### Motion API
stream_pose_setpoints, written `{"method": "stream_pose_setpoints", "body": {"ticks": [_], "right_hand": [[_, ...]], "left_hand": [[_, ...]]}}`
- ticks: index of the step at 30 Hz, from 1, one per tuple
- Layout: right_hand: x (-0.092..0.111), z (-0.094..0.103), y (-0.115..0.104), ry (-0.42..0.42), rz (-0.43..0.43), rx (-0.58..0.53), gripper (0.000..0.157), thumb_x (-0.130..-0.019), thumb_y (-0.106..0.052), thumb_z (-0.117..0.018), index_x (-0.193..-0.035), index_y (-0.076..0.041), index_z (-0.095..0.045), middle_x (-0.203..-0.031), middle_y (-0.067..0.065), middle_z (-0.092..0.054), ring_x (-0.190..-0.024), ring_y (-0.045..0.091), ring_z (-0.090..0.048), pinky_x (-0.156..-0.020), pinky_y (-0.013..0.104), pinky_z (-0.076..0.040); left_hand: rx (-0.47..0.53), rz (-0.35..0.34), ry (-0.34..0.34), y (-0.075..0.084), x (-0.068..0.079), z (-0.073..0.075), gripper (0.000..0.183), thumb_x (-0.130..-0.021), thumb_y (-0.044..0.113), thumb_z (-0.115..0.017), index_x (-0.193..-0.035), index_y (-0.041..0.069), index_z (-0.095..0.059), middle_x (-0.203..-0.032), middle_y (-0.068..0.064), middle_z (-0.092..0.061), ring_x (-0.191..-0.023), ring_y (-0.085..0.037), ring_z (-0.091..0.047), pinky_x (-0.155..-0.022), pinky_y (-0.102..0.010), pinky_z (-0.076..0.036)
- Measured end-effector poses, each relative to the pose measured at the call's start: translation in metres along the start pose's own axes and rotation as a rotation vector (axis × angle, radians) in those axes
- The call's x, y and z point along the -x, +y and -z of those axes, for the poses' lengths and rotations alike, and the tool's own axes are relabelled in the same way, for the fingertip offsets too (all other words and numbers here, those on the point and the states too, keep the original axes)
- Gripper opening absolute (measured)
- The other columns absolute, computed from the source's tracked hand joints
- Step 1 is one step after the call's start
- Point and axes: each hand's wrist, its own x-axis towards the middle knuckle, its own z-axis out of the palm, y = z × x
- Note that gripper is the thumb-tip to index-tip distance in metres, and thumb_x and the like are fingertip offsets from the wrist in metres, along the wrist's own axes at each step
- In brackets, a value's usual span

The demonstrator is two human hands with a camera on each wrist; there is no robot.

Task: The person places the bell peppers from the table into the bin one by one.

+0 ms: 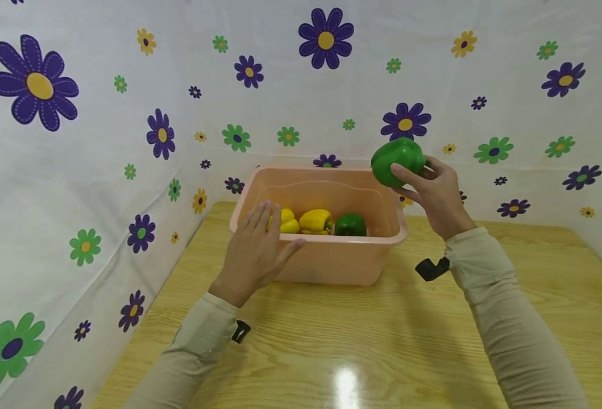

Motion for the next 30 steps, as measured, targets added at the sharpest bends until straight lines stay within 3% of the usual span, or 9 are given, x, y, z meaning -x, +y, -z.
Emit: {"method": "stream_pose_setpoints", "body": {"ticks": [9,14,20,25,28,30], "right_hand": [[0.003,0.003,0.000,-0.038,-0.027,0.047,0.073,-0.093,-0.026,-0.077,-0.152,-0.002,-0.041,-0.147,0.022,-0.048,-0.128,0.031,-0.057,-0.092,0.031,-0.055],[0.004,0.007,-0.001,-0.022,-0.022,0.096,0.075,-0.094,-0.032,-0.075,-0.153,-0.003,-0.039,-0.146,0.022,-0.050,-0.129,0.035,-0.056,-0.093,0.028,-0.055],[0.004,0.008,-0.002,-0.004,-0.020,0.089,0.075,-0.093,-0.034,-0.076,-0.152,-0.004,-0.041,-0.146,0.021,-0.052,-0.124,0.026,-0.060,-0.092,0.028,-0.055],[0.003,0.007,-0.003,0.004,-0.009,0.117,0.076,-0.093,-0.037,-0.074,-0.152,-0.004,-0.041,-0.147,0.020,-0.051,-0.128,0.029,-0.057,-0.097,0.033,-0.053],[0.003,0.005,-0.003,0.021,0.005,0.176,0.076,-0.094,-0.042,-0.072,-0.151,-0.002,-0.042,-0.147,0.018,-0.050,-0.132,0.031,-0.053,-0.102,0.039,-0.050],[0.002,0.002,-0.002,0.037,0.013,0.228,0.075,-0.095,-0.044,-0.070,-0.150,-0.001,-0.044,-0.147,0.017,-0.051,-0.133,0.031,-0.053,-0.106,0.042,-0.048]], "left_hand": [[-0.002,-0.003,0.000,0.001,0.000,0.002,0.087,-0.103,0.063,-0.039,-0.156,-0.006,-0.029,-0.161,-0.025,-0.028,-0.152,-0.037,-0.023,-0.125,-0.046,-0.014],[-0.010,-0.002,0.004,0.001,-0.001,0.002,0.087,-0.103,0.063,-0.039,-0.156,-0.006,-0.029,-0.161,-0.025,-0.029,-0.151,-0.037,-0.023,-0.125,-0.046,-0.014],[-0.009,-0.002,0.010,0.001,-0.001,0.002,0.087,-0.102,0.063,-0.040,-0.156,-0.005,-0.030,-0.161,-0.025,-0.030,-0.151,-0.038,-0.024,-0.125,-0.046,-0.014],[-0.002,0.001,0.002,0.000,-0.001,0.000,0.087,-0.102,0.063,-0.039,-0.156,-0.005,-0.029,-0.161,-0.025,-0.029,-0.151,-0.038,-0.023,-0.125,-0.047,-0.014],[0.048,-0.010,-0.034,-0.004,-0.001,0.004,0.088,-0.103,0.064,-0.036,-0.157,-0.006,-0.027,-0.162,-0.026,-0.025,-0.152,-0.038,-0.019,-0.125,-0.048,-0.013],[0.149,-0.016,-0.057,-0.008,-0.002,0.011,0.086,-0.104,0.062,-0.035,-0.157,-0.005,-0.025,-0.163,-0.026,-0.022,-0.153,-0.038,-0.016,-0.124,-0.049,-0.014]]}}
